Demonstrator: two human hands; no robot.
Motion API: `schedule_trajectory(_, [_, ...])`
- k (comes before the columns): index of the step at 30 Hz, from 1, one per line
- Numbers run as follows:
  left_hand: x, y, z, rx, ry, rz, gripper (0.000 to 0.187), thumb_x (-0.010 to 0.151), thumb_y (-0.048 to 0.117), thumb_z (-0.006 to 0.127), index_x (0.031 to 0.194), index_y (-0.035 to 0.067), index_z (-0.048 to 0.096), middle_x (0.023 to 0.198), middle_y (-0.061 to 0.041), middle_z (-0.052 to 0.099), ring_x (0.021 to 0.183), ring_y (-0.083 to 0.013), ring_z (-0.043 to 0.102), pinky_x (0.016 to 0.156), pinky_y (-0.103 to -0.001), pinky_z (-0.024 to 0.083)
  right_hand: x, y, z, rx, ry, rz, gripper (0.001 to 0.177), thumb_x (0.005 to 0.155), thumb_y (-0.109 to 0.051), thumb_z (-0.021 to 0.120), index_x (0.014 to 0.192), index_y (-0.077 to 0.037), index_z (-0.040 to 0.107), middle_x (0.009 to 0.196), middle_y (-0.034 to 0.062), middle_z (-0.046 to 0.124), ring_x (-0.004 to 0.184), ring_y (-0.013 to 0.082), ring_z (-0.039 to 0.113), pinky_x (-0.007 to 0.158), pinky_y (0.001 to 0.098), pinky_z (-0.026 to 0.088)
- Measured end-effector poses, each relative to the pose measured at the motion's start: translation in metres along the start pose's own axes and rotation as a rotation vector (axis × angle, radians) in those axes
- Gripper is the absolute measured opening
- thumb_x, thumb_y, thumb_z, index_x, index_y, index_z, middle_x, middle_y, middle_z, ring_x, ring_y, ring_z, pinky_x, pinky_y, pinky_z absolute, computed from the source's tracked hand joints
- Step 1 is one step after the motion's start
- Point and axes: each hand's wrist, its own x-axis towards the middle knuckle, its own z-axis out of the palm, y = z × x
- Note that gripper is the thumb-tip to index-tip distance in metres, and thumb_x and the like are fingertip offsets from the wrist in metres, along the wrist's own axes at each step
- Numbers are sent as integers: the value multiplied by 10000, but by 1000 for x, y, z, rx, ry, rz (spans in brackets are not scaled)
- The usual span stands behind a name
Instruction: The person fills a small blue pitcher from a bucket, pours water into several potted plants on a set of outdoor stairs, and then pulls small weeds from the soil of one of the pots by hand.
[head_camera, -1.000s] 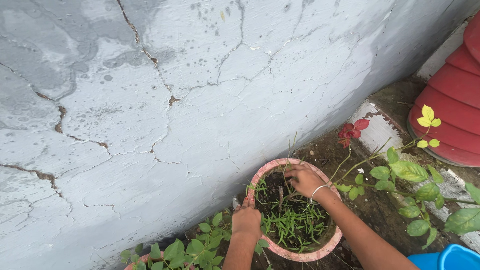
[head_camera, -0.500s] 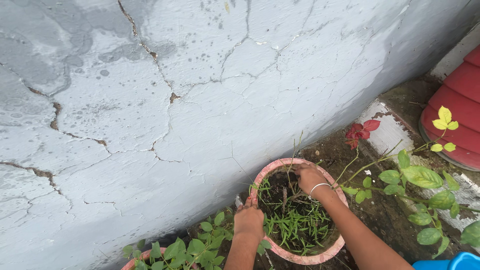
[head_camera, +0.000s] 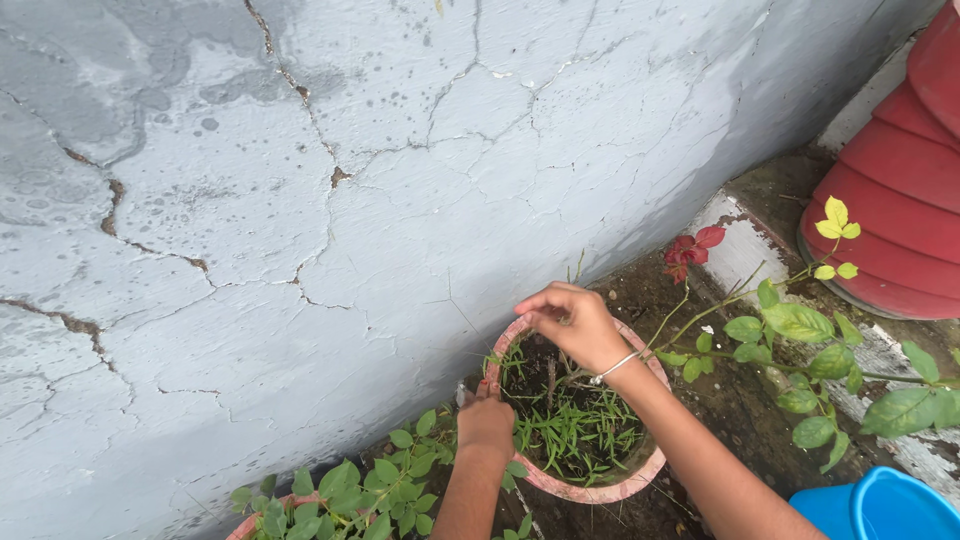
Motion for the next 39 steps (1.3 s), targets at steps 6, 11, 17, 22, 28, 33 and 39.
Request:
schedule_trajectory(6, [4, -3, 6, -5, -7, 7, 460, 850, 122, 784, 1294, 51, 686, 1653, -142, 315, 1542, -253, 283, 1230, -406, 295, 5, 116, -18, -445, -101, 1, 256, 849, 4, 635, 989, -103, 821, 1097, 47, 784, 1037, 207, 733, 1012, 343, 545])
schedule_trajectory(11, [2, -3, 7, -28, 67, 11, 465, 836, 135, 788, 1278, 41, 679, 1646, -126, 319, 1521, -249, 303, 1220, -409, 298, 6, 161, 15, -861, -503, 219, 320, 915, -203, 645, 1214, -279, 732, 1472, -59, 540, 1435, 208, 359, 1216, 483, 270])
schedule_trajectory(17, [2, -2, 6, -18, 24, 3, 449, 862, 136, 761, 1294, 44, 683, 1649, -139, 336, 1529, -246, 314, 1233, -410, 293, 12, 174, 36, -975, -634, 393, 476, 947, -188, 570, 1381, -373, 631, 1635, -77, 351, 1540, 263, 210, 1224, 601, 182])
schedule_trajectory(22, [6, -3, 7, 4, 17, 7, 481, 890, 115, 724, 1355, 28, 636, 1651, -136, 315, 1538, -245, 280, 1221, -412, 295, 17, 173, 38, -1040, -675, 440, 446, 965, -182, 550, 1381, -296, 667, 1597, 7, 420, 1552, 329, 209, 1196, 624, 220])
schedule_trajectory(28, [-7, -1, -10, -43, -43, -3, 570, 852, 149, 778, 1385, 45, 605, 1658, -109, 304, 1545, -235, 258, 1230, -407, 280, 8, 150, 24, -858, -364, 362, 460, 891, -42, 594, 1256, -284, 736, 1433, 8, 552, 1427, 267, 357, 1191, 500, 303])
schedule_trajectory(33, [-20, -22, -38, -72, -19, 44, 607, 825, 320, 850, 1308, 25, 630, 1496, -136, 513, 1497, -276, 335, 1246, -477, 240, -17, 98, -20, -529, 158, 26, 261, 830, -60, 712, 1051, -142, 823, 1098, 63, 750, 1053, 282, 666, 985, 381, 523])
schedule_trajectory(39, [-58, -38, -62, -163, 96, 55, 268, 844, 312, 768, 1075, 177, 788, 1182, -103, 728, 1285, -284, 582, 1243, -485, 291, -33, -1, -10, -142, 166, 89, 301, 876, 11, 646, 1088, -134, 803, 1060, 70, 746, 865, 169, 729, 801, 303, 595])
